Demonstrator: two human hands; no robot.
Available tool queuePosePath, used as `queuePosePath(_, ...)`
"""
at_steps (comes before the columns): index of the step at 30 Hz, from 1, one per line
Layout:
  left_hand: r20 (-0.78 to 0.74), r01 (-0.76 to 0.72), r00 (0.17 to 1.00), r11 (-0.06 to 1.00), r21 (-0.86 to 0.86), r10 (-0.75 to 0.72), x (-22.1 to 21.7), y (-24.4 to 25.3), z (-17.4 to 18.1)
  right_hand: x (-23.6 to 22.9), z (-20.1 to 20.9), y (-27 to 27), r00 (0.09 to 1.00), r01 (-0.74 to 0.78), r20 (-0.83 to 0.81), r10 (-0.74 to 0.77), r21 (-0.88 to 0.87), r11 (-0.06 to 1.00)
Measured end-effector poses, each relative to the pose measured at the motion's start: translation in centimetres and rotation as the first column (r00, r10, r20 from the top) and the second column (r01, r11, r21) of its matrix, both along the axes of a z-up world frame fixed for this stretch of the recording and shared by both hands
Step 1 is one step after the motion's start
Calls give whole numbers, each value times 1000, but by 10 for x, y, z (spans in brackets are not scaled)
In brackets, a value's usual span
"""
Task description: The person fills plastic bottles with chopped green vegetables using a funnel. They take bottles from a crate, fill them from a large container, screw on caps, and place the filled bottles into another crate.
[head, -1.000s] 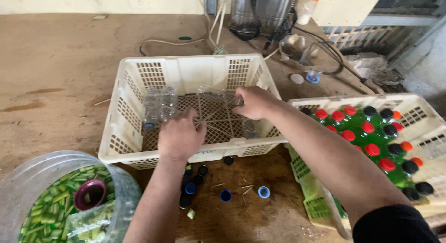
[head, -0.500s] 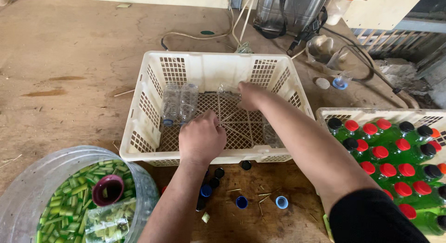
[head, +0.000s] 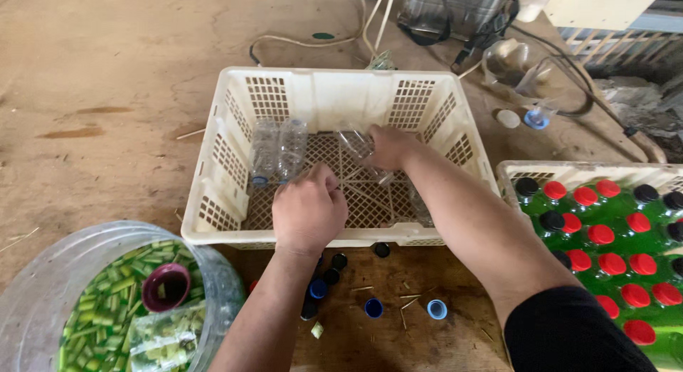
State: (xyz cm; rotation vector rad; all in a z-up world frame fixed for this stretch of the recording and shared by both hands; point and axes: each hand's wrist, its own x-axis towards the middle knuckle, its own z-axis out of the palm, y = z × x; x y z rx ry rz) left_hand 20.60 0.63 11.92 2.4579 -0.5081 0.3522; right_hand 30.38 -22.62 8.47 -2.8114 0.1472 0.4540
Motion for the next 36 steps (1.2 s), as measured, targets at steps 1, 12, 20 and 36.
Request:
queuePosePath(1, 34, -7, 999, 999, -46, 9, -1, 2, -2, -3, 4, 9, 999, -27, 33, 28, -16, 1000)
queuePosePath(12, 114, 75, 980, 228, -971, 163, 12, 26, -27, -23, 21, 103, 706, -635, 150, 693, -301, 712)
queuePosePath(20, 173, 131, 975, 276, -952, 136, 2, 26, -24, -50, 20, 130, 580, -791, -299, 758, 15, 611)
queuePosePath(36, 156, 112, 981, 314, -943, 118, 4, 24, -23, -12, 33, 3, 920, -2, -372, -123, -319, 948)
